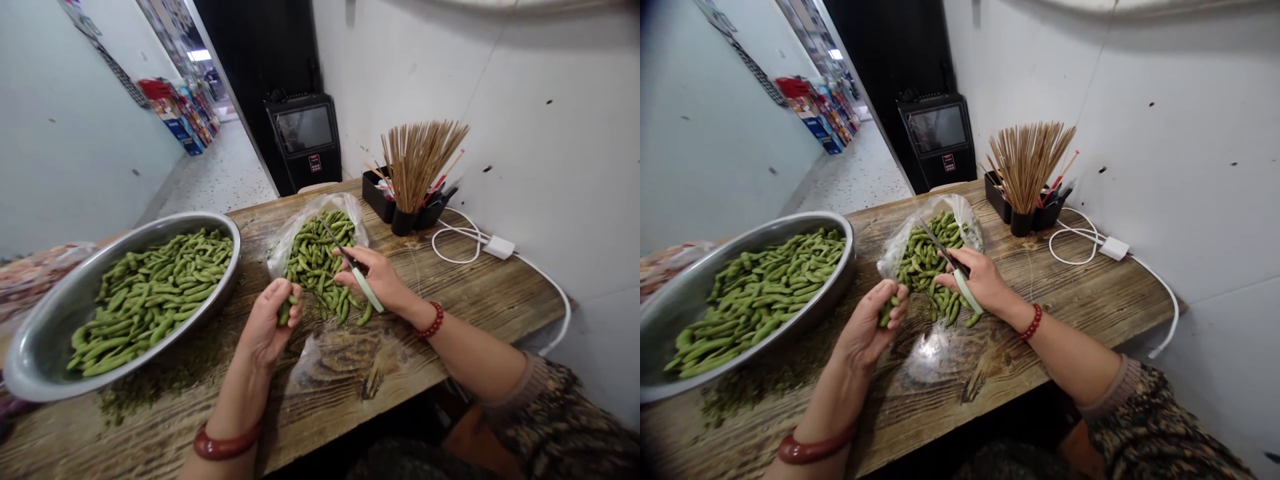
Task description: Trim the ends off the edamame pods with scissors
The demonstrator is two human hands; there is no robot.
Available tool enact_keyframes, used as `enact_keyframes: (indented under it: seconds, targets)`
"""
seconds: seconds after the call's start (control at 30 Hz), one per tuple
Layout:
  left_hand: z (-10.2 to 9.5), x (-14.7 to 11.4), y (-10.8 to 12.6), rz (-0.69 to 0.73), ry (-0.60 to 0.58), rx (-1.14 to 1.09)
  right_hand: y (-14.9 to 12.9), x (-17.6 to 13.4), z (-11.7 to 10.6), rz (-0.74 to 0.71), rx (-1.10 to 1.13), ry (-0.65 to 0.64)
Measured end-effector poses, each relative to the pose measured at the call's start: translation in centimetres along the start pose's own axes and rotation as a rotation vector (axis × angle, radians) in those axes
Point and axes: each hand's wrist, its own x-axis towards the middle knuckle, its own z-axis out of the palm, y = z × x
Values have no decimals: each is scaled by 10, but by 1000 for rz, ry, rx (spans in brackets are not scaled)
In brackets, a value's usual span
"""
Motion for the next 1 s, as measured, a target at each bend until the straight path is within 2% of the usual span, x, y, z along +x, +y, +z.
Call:
enact_keyframes:
  seconds: [0.13, 0.23, 0.33, 0.43, 0.5, 0.63, 0.7, 0.77, 0.83, 0.93, 1.0]
  targets:
    - [6, 0, -10, -71, -67, 181, 2, 0, 2, 2, 10, -9]
    - [8, 4, -20, -54, -37, 451, 3, -1, 4, -9, -1, -21]
    - [8, 11, -33, 180, 0, 878, 4, -1, 5, -16, -14, -34]
    - [8, 17, -44, 445, -27, 1189, 4, -2, 6, -7, -20, -37]
    - [8, 18, -49, 484, -45, 1310, 3, -3, 7, -10, -23, -40]
    - [7, 18, -51, 454, -8, 1443, 4, -3, 9, -35, -33, -58]
    - [4, 18, -49, 451, 13, 1419, 6, -3, 9, -40, -43, -59]
    - [2, 17, -43, 434, 33, 1293, 7, -3, 9, -37, -52, -54]
    - [1, 15, -35, 341, 60, 1066, 6, -3, 9, -36, -51, -49]
    - [3, 7, -21, 101, 120, 642, 4, -3, 8, -38, -44, -56]
    - [5, 3, -14, 16, 135, 404, 1, -3, 8, -39, -39, -70]
